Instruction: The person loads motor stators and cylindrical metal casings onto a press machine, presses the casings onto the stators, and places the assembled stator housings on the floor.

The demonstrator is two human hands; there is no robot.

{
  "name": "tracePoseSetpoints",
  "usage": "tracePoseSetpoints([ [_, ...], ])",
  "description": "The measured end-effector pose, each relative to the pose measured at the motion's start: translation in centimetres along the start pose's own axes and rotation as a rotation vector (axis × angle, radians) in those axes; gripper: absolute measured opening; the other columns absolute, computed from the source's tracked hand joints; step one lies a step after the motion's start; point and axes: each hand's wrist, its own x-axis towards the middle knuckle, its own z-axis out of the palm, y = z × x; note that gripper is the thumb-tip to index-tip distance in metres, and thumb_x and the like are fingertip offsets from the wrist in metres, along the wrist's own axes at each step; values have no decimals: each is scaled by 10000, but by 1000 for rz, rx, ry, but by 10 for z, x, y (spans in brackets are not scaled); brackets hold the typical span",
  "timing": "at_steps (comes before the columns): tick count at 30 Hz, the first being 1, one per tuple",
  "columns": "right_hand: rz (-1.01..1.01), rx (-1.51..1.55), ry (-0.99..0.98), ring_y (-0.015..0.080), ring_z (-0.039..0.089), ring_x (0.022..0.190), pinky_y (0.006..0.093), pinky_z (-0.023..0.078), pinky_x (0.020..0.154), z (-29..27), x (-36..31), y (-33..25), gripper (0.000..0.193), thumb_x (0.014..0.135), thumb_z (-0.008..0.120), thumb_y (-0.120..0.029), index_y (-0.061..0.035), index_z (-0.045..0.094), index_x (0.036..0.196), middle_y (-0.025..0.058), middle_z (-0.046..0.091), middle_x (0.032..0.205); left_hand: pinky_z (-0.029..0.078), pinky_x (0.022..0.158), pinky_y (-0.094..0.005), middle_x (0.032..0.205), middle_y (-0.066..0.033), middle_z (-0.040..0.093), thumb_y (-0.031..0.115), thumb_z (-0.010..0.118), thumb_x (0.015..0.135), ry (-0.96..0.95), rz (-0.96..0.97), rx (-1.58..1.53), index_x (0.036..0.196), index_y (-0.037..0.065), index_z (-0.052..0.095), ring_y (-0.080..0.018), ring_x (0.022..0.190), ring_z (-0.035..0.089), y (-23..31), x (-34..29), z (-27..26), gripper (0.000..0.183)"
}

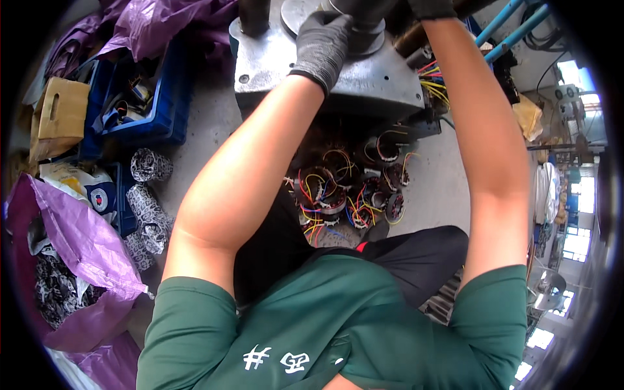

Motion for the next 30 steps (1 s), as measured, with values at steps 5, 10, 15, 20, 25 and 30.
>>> tracePoseSetpoints([
  [5,-88,944,168,356,659,1076,408,544,915,-47,-187,-42,369,882,768,-45,-91,662,1233,138,687,1122,559,770,-285,942,-75,711,155,686,1003,-114,-6,-201,1186,5,672,-157,825,671,22,-25,-9,236],
  [10,431,906,-885,415,671,989,470,552,878,-23,-465,-85,306,905,683,-216,-72,659,1173,221,699,1056,555,779,-267,957,-61,711,142,673,1008,-214,39,-260,1168,9,685,-134,834,664,35,-64,2,208],
  [15,477,605,-1881,429,650,1195,477,517,1013,-60,-553,-120,1007,857,673,-585,-49,273,1609,282,666,1293,530,772,-267,983,-22,687,166,663,1015,-297,-24,-204,1187,43,678,-118,874,655,44,-98,12,212],
  [20,588,653,-1905,409,651,1214,454,499,1049,-90,-553,-148,1228,802,706,-583,-72,0,1667,302,645,1328,520,793,-274,996,-28,671,168,659,1016,-361,-9,-202,1194,19,647,-125,878,629,35,-109,21,232],
  [25,611,623,-1892,417,696,1082,513,547,922,-82,-638,-168,1002,880,639,-295,-130,54,1677,308,682,1194,516,802,-267,1018,-37,671,167,657,1019,-384,-71,-184,1225,3,635,-121,889,617,31,-112,32,265],
  [30,584,550,-1785,406,715,998,521,569,847,-90,-621,-199,723,901,568,-171,-109,366,1593,247,721,1082,515,804,-268,1019,-40,669,162,653,1020,-340,-85,-164,1222,1,635,-123,891,625,28,-112,20,258],
])
